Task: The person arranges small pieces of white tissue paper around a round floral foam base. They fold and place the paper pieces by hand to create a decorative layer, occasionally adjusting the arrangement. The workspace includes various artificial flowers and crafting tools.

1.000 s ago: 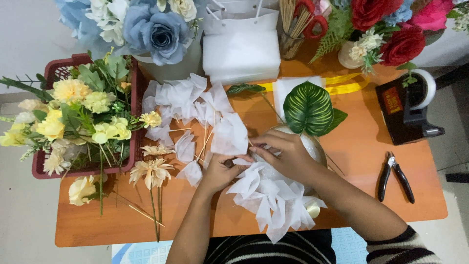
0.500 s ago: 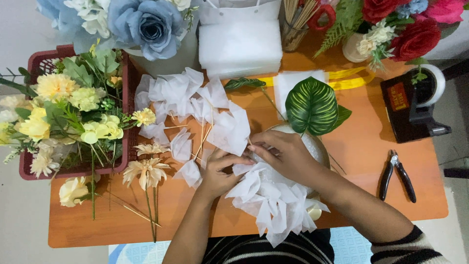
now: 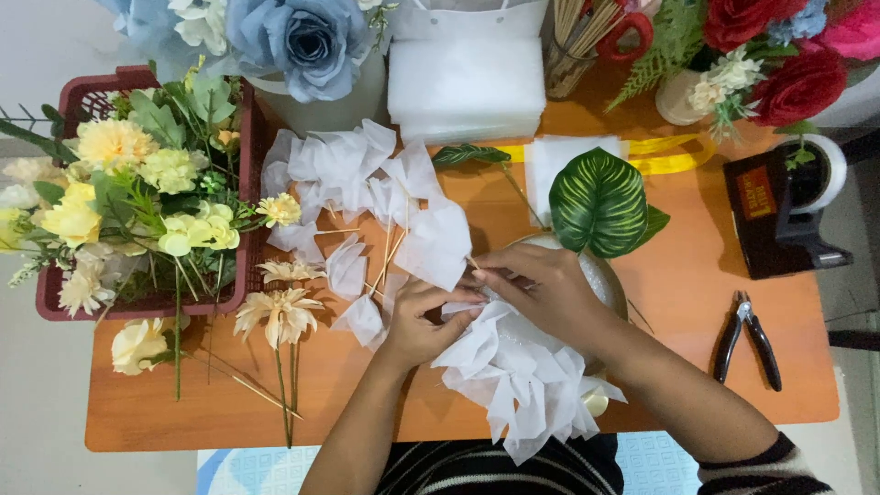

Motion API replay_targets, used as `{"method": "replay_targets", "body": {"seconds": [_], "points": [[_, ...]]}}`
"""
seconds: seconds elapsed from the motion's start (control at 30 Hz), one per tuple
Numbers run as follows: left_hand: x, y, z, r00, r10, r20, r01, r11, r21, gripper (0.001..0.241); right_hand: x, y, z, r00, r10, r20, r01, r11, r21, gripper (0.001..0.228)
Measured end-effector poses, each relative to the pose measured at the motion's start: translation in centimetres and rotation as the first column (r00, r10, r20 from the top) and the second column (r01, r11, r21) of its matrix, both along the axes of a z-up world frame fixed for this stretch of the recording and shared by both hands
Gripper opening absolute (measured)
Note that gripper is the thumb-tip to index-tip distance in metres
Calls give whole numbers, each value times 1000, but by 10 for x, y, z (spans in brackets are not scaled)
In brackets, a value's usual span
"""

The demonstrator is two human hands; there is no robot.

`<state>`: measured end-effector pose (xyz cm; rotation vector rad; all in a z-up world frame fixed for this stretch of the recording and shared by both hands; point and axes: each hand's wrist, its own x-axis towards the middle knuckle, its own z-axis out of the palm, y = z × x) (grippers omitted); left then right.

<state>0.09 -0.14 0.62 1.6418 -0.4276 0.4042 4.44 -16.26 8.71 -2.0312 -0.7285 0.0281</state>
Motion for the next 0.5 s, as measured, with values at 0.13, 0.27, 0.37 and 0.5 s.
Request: {"method": "replay_targets", "body": {"seconds": [0.13,0.27,0.37,0.5], "points": [[-3,2,-6,998,-9,-62,7,999,-39,7,-2,3,2,1000,11,21,-11,1000,7,11],[-2,1,7,999,-23,-43,21,999,-45,8,-2,2,0,997,39,69,-40,999,15,10],[-2,2,7,999,-23,-32,21,999,-41,9,-3,3,3,993,47,111,-48,999,7,8],[-3,1,20,1000,-18,-8,18,1000,-25,9,-4,2,0,989,58,133,-61,998,21,10]]}}
